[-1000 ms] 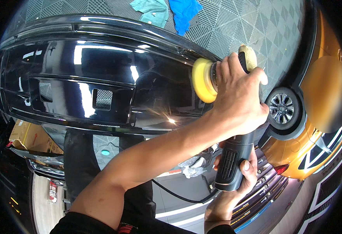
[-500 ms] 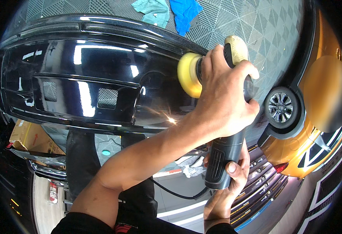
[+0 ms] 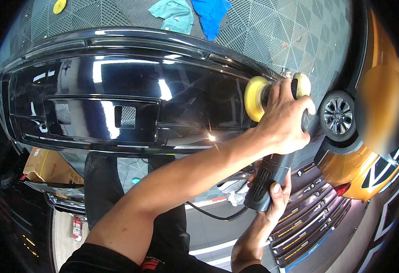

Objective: The person uses a dual-action polisher with a yellow pad to buff the surface of a detached black car bumper. The person moves the tool systematically across the bumper's contours, including the grille area and side edges, in a workshop setting.

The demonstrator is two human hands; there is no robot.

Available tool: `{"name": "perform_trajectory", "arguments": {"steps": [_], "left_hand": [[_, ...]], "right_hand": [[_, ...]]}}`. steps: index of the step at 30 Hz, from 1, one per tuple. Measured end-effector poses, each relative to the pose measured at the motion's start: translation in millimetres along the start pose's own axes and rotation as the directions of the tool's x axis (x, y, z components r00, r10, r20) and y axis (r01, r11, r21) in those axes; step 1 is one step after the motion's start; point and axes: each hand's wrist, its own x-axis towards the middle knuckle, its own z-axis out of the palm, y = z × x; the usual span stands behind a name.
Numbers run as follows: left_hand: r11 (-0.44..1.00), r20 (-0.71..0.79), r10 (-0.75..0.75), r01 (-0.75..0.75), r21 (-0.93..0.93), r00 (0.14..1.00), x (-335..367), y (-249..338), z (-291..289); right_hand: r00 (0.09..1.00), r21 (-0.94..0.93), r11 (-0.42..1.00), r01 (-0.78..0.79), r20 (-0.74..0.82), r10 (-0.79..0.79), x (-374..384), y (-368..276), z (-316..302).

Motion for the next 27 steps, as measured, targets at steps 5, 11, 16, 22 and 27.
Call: {"name": "perform_trajectory", "arguments": {"steps": [5,11,16,22,27], "left_hand": [[0.998,-0.007,0.059,-0.059,-0.008,0.998,-5.1,0.3,-3.0],[0.980,-0.044,0.200,-0.199,0.020,0.979,-19.6,12.2,-28.8],[0.975,-0.018,0.208,-0.205,0.087,0.978,-6.1,12.5,-66.2],[0.964,0.015,0.219,-0.219,0.149,0.976,-7.3,11.8,-158.3],[0.943,-0.093,0.195,-0.161,0.290,0.976,-30.6,35.5,-283.4]], "right_hand": [[1.000,-0.023,1.000,-0.007,0.017,0.007,-1.8,11.4,-0.9],[0.996,-0.021,1.000,-0.019,0.081,0.021,-9.3,28.6,13.1],[0.997,0.043,0.999,-0.003,0.071,0.000,-6.2,34.9,61.5],[0.989,0.068,0.998,-0.010,0.146,0.000,-14.5,31.7,143.4],[0.917,-0.064,0.976,0.210,0.360,-0.174,-30.8,44.2,224.1]]}}
